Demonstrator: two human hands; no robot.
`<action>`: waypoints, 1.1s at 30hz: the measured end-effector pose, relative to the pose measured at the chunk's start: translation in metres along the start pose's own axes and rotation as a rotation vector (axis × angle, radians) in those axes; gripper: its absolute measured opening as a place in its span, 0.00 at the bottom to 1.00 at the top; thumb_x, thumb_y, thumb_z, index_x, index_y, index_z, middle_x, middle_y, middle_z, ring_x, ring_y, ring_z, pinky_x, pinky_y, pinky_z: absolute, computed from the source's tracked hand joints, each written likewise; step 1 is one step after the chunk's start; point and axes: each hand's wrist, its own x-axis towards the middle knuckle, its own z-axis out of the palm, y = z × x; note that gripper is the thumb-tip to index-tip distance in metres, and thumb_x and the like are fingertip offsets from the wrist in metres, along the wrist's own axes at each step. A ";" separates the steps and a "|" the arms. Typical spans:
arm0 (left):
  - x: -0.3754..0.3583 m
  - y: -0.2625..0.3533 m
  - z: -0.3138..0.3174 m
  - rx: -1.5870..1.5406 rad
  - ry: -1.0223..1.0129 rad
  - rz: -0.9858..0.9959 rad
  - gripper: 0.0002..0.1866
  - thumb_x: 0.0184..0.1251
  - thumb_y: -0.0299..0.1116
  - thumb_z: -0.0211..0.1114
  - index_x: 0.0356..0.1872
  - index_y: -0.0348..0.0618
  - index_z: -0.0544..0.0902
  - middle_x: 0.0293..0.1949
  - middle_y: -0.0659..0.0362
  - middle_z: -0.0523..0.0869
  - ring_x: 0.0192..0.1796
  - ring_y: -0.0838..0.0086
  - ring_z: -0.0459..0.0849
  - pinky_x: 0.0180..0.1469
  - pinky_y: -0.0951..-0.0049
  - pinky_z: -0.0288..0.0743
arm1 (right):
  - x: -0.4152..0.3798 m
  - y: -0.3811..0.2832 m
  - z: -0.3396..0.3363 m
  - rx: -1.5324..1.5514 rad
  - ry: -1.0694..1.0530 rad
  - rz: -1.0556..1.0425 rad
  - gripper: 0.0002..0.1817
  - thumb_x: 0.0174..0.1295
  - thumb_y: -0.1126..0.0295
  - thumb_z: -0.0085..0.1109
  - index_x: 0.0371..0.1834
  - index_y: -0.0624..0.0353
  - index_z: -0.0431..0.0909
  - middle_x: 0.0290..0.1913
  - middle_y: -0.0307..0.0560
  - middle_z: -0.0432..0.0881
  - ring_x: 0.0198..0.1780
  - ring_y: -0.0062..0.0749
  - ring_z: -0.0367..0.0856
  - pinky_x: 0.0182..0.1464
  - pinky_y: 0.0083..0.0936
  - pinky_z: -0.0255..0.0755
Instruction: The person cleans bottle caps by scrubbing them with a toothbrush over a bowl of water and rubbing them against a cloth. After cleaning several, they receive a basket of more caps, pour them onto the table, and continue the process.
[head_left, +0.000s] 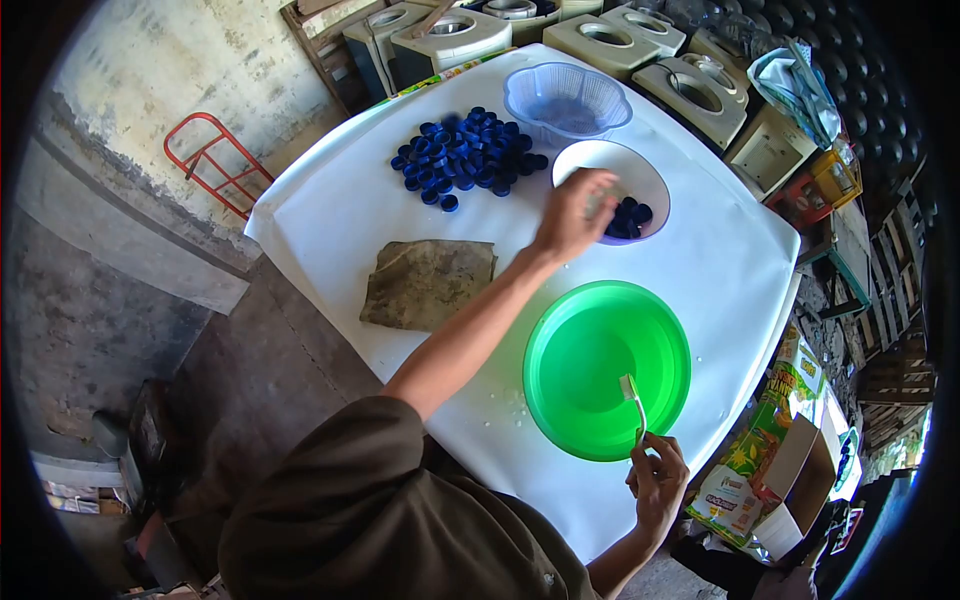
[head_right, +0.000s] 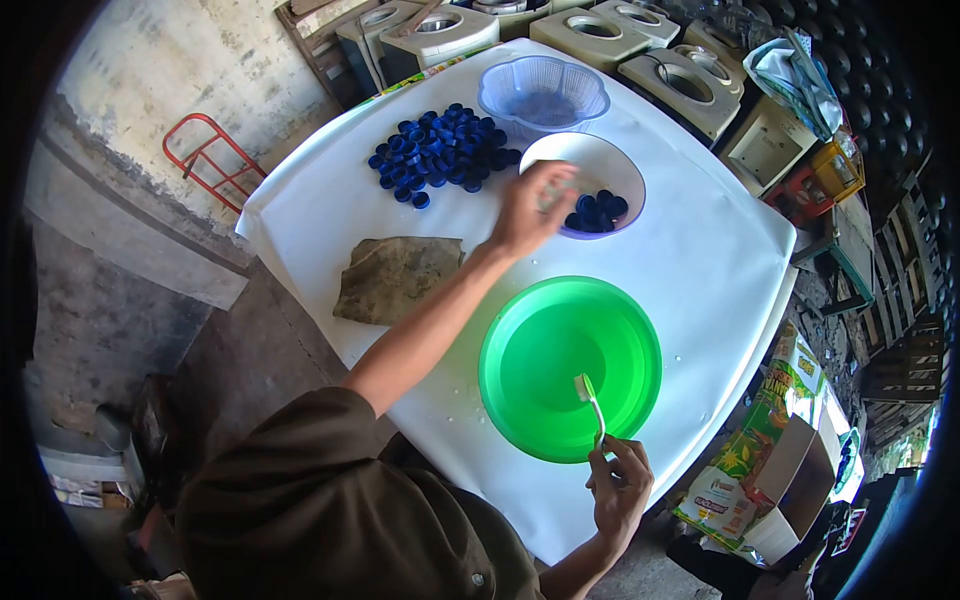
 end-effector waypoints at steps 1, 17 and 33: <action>-0.005 -0.011 -0.019 0.095 0.158 0.102 0.14 0.62 0.26 0.70 0.49 0.42 0.84 0.43 0.58 0.86 0.39 0.77 0.84 0.37 0.74 0.78 | 0.000 0.001 -0.001 0.003 -0.003 0.001 0.11 0.62 0.80 0.67 0.47 0.72 0.84 0.39 0.46 0.82 0.20 0.20 0.77 0.17 0.16 0.63; -0.054 -0.088 -0.169 1.048 -0.056 -0.565 0.24 0.56 0.49 0.77 0.50 0.46 0.87 0.52 0.55 0.81 0.60 0.54 0.75 0.60 0.51 0.72 | 0.006 -0.003 -0.002 -0.036 -0.028 -0.030 0.11 0.62 0.80 0.67 0.47 0.72 0.84 0.37 0.44 0.81 0.21 0.19 0.76 0.19 0.16 0.64; -0.074 0.113 -0.083 -0.200 -0.516 -0.166 0.17 0.56 0.24 0.72 0.49 0.38 0.85 0.48 0.55 0.80 0.48 0.72 0.81 0.49 0.72 0.78 | 0.002 -0.001 -0.015 -0.055 0.105 -0.006 0.10 0.63 0.79 0.67 0.47 0.70 0.84 0.34 0.43 0.81 0.20 0.18 0.75 0.20 0.18 0.65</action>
